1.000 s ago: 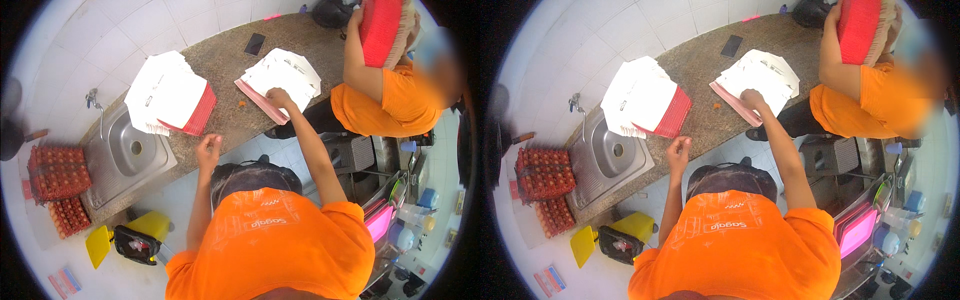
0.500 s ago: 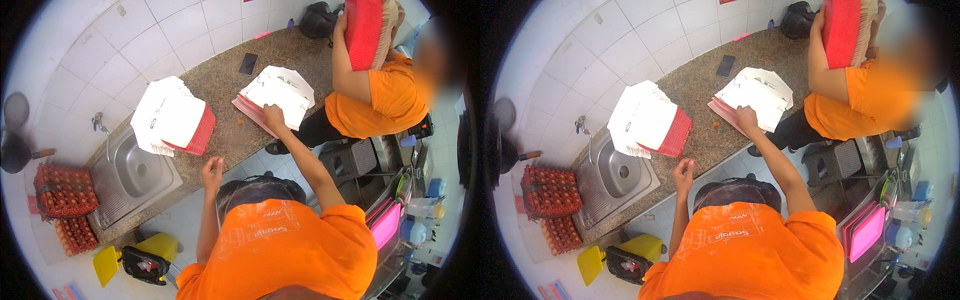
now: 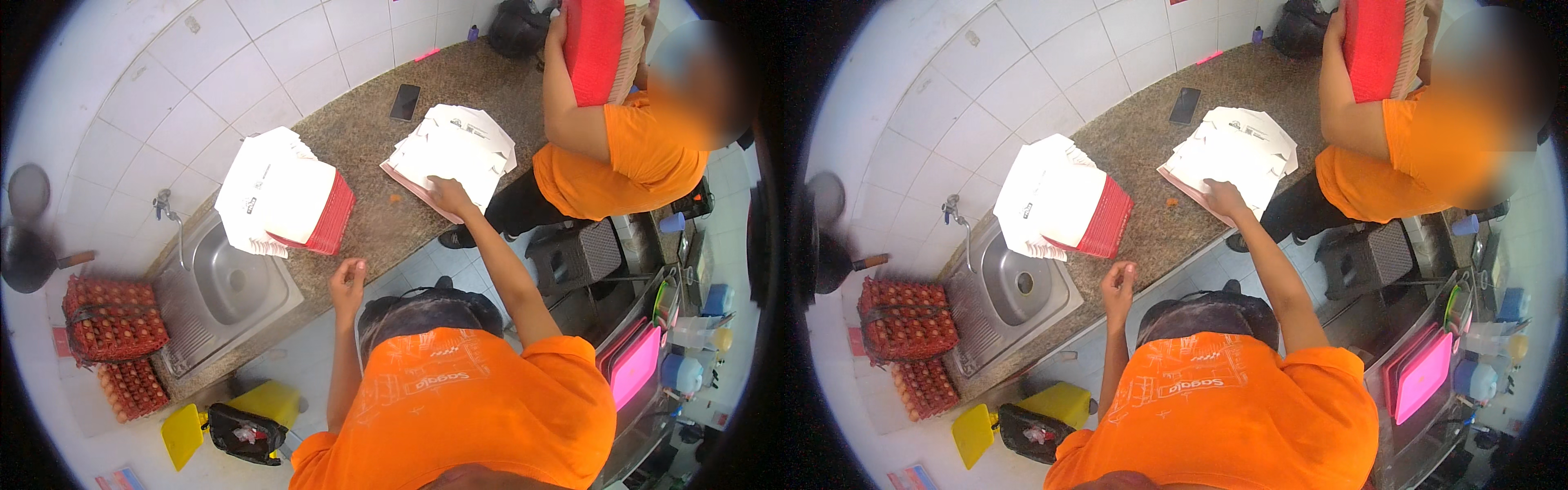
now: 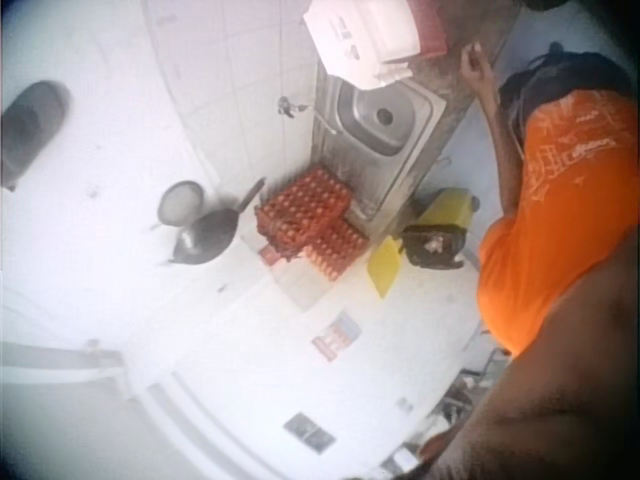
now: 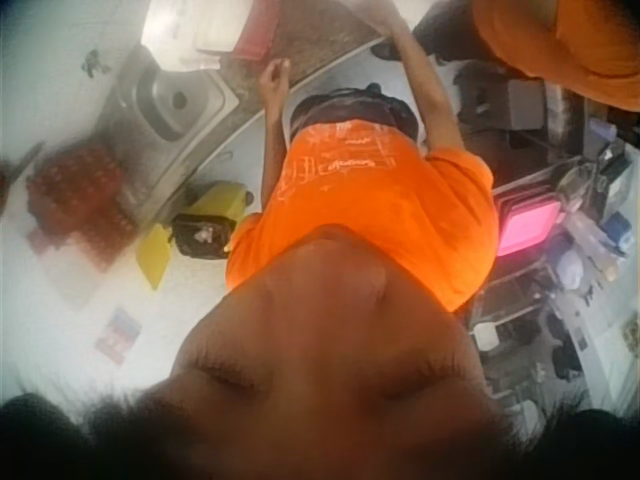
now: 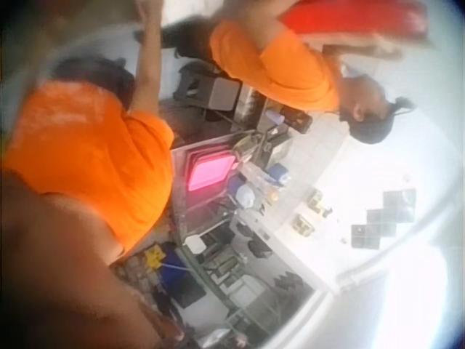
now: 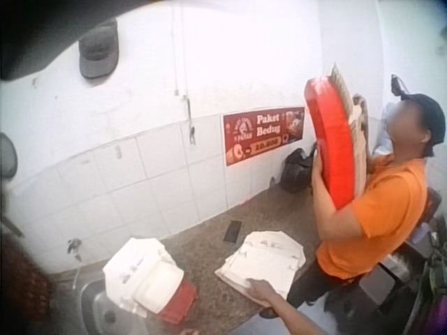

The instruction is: The person assembles red and white cardboard food boxes by folding the flaps and interlocking the sides. They work alongside another person at a counter, stacking the finished boxes.

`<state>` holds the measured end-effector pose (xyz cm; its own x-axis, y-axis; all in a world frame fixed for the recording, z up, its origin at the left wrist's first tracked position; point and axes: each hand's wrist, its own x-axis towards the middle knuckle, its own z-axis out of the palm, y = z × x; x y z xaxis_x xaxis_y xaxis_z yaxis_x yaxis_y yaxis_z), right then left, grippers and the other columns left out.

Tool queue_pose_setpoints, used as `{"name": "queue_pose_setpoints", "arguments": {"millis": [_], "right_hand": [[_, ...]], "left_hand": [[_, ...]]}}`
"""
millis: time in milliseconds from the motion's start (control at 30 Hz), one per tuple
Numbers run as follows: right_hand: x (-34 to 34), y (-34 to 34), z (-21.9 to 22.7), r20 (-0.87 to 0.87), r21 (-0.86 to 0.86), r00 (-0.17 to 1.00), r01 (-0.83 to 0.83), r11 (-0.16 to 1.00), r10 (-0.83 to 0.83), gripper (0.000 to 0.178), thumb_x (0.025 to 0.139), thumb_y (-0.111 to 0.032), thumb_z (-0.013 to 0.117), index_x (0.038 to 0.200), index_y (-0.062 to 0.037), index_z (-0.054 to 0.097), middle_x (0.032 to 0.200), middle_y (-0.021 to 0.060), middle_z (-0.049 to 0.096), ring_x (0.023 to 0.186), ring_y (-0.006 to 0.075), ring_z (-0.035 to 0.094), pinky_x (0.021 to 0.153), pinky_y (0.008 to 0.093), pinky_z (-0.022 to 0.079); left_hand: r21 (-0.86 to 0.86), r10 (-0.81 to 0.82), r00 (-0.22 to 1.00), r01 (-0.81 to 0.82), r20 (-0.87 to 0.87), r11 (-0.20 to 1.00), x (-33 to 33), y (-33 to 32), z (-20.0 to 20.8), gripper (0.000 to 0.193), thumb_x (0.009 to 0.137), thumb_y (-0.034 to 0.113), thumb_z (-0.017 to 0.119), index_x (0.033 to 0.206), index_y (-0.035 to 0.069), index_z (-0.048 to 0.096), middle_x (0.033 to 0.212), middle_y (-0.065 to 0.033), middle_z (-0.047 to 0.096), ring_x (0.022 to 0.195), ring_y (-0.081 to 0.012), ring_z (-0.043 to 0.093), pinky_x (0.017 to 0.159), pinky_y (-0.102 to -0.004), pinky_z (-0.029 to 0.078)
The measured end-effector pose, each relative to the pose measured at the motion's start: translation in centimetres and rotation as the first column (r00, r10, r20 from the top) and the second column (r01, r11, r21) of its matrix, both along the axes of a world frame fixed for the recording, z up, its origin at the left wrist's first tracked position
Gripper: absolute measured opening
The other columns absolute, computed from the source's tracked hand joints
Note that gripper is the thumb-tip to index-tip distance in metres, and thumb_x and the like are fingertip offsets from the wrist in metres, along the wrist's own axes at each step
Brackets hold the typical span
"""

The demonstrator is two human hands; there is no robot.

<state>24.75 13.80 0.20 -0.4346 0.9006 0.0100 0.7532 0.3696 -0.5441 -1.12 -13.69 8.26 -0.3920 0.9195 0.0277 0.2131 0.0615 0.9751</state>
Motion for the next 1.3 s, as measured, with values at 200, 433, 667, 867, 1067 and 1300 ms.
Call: {"name": "queue_pose_setpoints", "arguments": {"millis": [200, 433, 667, 867, 1067, 1300], "right_hand": [[-1.2, 2.3, -0.4, 0.27, -0.106, 0.958, -0.075, 0.992, 0.101, 0.047, 0.084, -0.026, 0.071, 0.128, -0.0102, 0.065, 0.111, 0.0185, 0.073, 0.104, 0.0346, 0.069, 0.094, 0.0457, 0.054], [-5.4, 2.9, 1.5, 0.025, 0.035, 1.0, -0.01, 0.999, 0.009, 0.057, 0.08, -0.047, 0.079, 0.127, -0.0154, 0.068, 0.119, 0.0128, 0.069, 0.116, 0.0324, 0.063, 0.099, 0.043, 0.05], [-6.7, 5.6, -0.3, -0.014, -0.312, 0.996, 0.082, 0.946, -0.091, 0.071, 0.072, -0.057, 0.084, 0.123, -0.0105, 0.07, 0.119, 0.0134, 0.071, 0.111, 0.0311, 0.067, 0.096, 0.0432, 0.051], [-6.3, 7.4, -2.3, -0.051, -0.331, 0.997, 0.033, 0.943, -0.053, 0.073, 0.068, -0.058, 0.088, 0.118, -0.0082, 0.072, 0.114, 0.0156, 0.072, 0.11, 0.0284, 0.068, 0.096, 0.0391, 0.051], [-5.2, 8.0, -2.3, -0.262, -0.516, 0.948, 0.023, 0.857, -0.183, 0.065, 0.069, -0.049, 0.09, 0.113, -0.0042, 0.072, 0.112, 0.0131, 0.073, 0.104, 0.0245, 0.068, 0.094, 0.0351, 0.051], [-3.0, 8.3, 1.6, -0.519, -0.471, 0.813, -0.016, 0.882, -0.263, 0.036, 0.086, -0.034, 0.079, 0.108, -0.0058, 0.071, 0.104, 0.004, 0.071, 0.098, 0.0153, 0.063, 0.091, 0.0306, 0.047]], "left_hand": [[-0.024, 0.047, 0.998, -0.046, 0.044, 0.999, 0.6, -0.5, -1.0, 0.023, 0.098, 0.024, 0.068, 0.098, 0.002, 0.072, 0.08, -0.001, 0.069, 0.072, -0.0074, 0.061, 0.069, -0.0246, 0.048], [-0.059, 0.011, 0.999, -0.009, 0.034, 0.998, 0.6, -0.5, -1.1, 0.027, 0.101, 0.028, 0.066, 0.101, 0.001, 0.07, 0.082, -0.0009, 0.068, 0.076, -0.0092, 0.063, 0.071, -0.0256, 0.05], [-0.023, 0.1, 0.99, -0.098, 0.096, 0.995, 0.3, -1.8, -1.5, 0.022, 0.099, 0.024, 0.068, 0.1, 0.002, 0.071, 0.082, -0.0009, 0.069, 0.074, -0.008, 0.063, 0.07, -0.0251, 0.049], [-0.052, 0.113, 0.988, -0.108, 0.107, 0.993, -0.5, -4.1, -2.8, 0.023, 0.103, 0.023, 0.062, 0.104, 0.001, 0.069, 0.088, -0.0018, 0.067, 0.08, -0.0091, 0.062, 0.072, -0.0252, 0.049], [-0.095, 0.194, 0.958, -0.177, 0.213, 0.98, -0.1, -4.9, -2.6, 0.023, 0.103, 0.023, 0.061, 0.102, 0.002, 0.069, 0.086, -0.002, 0.066, 0.078, -0.0092, 0.061, 0.07, -0.0256, 0.049], [-0.051, 0.136, 0.96, -0.127, 0.247, 0.991, 0.2, -3.1, -0.9, 0.022, 0.103, 0.024, 0.061, 0.104, 0.003, 0.069, 0.083, -0.0012, 0.065, 0.077, -0.0091, 0.06, 0.069, -0.026, 0.049]]}}
